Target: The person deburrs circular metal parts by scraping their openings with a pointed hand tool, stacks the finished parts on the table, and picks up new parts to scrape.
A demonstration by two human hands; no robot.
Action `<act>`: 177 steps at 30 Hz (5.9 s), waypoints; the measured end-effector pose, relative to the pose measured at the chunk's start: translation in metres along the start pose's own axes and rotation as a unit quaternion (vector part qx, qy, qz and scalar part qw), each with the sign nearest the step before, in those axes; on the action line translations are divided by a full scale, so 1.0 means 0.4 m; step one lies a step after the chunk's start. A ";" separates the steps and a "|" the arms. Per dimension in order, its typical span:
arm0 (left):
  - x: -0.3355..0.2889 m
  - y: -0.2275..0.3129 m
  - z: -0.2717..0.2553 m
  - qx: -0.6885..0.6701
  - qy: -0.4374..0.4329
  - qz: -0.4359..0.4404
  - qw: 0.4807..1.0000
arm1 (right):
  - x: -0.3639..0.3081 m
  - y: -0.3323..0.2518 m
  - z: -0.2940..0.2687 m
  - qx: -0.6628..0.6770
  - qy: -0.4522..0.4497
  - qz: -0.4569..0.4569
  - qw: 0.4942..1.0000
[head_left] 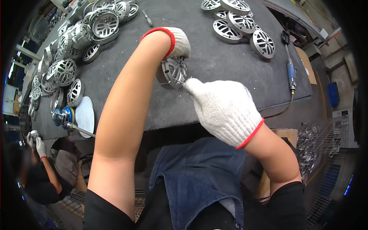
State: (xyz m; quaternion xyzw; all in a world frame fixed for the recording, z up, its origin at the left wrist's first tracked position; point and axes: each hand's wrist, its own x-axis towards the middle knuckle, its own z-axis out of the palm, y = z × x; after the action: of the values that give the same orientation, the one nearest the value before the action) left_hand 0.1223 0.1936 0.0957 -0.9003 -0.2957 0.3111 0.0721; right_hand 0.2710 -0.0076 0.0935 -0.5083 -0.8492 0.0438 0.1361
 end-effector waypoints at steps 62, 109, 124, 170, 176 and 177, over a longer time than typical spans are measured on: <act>-0.335 0.287 0.350 -0.643 0.557 -0.242 0.466 | -0.135 -0.050 0.211 0.234 0.098 0.036 0.967; -0.354 0.330 0.238 -0.585 0.501 -0.250 0.587 | -0.098 -0.082 0.183 0.465 0.026 0.124 0.876; -0.320 0.241 0.363 -0.749 0.378 -0.240 0.488 | -0.226 -0.066 0.048 0.628 0.005 0.254 0.735; -0.181 0.252 -0.009 -0.316 0.216 -0.186 0.905 | -0.164 -0.009 0.104 -0.005 -0.028 0.023 0.999; -0.173 0.254 -0.033 -0.343 0.166 -0.212 0.900 | -0.179 -0.006 0.081 0.066 -0.060 0.022 0.996; -0.160 0.259 -0.032 -0.345 0.165 -0.209 0.900 | -0.170 0.008 0.098 0.069 -0.047 0.028 0.996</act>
State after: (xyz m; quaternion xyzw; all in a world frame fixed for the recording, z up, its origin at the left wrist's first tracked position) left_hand 0.1402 0.0729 0.1066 -0.8251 -0.5492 0.0142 -0.1316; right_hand 0.2933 -0.0633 0.0427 -0.5190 -0.8348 0.1306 0.1294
